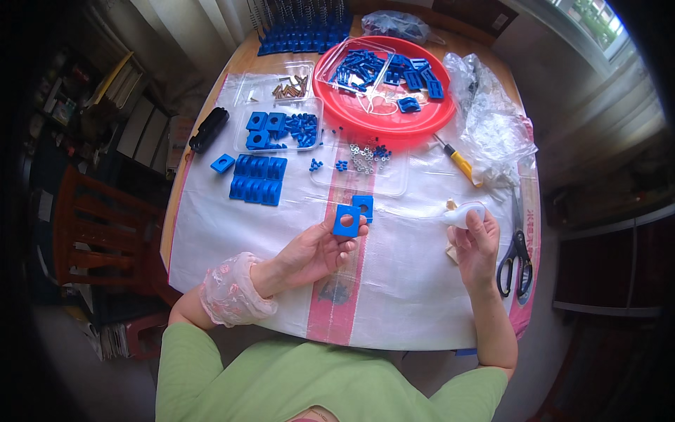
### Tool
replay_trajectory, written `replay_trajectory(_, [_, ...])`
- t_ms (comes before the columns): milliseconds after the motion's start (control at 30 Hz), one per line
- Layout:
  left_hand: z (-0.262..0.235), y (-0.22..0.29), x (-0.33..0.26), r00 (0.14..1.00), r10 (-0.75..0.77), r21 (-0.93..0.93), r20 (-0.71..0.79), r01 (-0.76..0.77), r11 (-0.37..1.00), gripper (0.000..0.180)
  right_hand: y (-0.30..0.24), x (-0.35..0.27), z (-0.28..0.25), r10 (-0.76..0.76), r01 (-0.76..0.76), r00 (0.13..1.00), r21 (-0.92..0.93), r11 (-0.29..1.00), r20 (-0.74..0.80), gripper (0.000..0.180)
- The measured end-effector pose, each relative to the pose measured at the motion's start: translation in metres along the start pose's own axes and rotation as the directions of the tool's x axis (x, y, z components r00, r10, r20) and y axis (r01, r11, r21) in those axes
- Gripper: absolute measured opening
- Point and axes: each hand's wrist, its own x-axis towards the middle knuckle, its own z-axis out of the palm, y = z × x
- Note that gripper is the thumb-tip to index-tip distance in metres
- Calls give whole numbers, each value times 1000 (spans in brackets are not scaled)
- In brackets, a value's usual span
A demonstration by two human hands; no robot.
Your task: Assembling blue plastic blocks by inserting small pins and applying glue.
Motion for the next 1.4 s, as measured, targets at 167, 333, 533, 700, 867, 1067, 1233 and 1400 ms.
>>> replay_trajectory(167, [-1, -1, 2, 999, 39, -51, 31, -37, 998, 56, -1, -2, 6, -15, 12, 999, -85, 996, -39, 20])
replay_trajectory(333, [0, -1, 3, 1000, 24, -68, 2, -24, 997, 55, 0, -3, 5, -25, 24, 1000, -117, 993, -7, 21])
replay_trajectory(533, [-4, -1, 2, 1000, -17, -69, 6, 17, 997, 53, -2, -3, 10, -52, 46, 998, -160, 986, -30, 20])
replay_trajectory(700, [-4, 1, 2, 1000, -17, -76, -11, 16, 997, 52, -4, -3, 10, -46, 44, 999, -175, 984, -8, 20])
replay_trajectory(867, [-3, 1, 1, 1000, -17, -70, -8, 16, 997, 51, -5, -3, 13, -47, 42, 999, -186, 982, -25, 19])
replay_trajectory(1067, [-3, 1, 1, 1000, -16, -50, -14, 15, 999, 52, -4, -3, 11, -33, 27, 999, -182, 983, -31, 18])
replay_trajectory(1233, [-2, 1, 0, 1000, -16, -52, -19, 15, 999, 52, -4, -3, 11, -32, 26, 999, -183, 983, -27, 18])
replay_trajectory(1400, [-2, 1, 0, 1000, -12, -42, -18, 11, 999, 53, -4, -3, 10, -30, 25, 999, -192, 981, -23, 18])
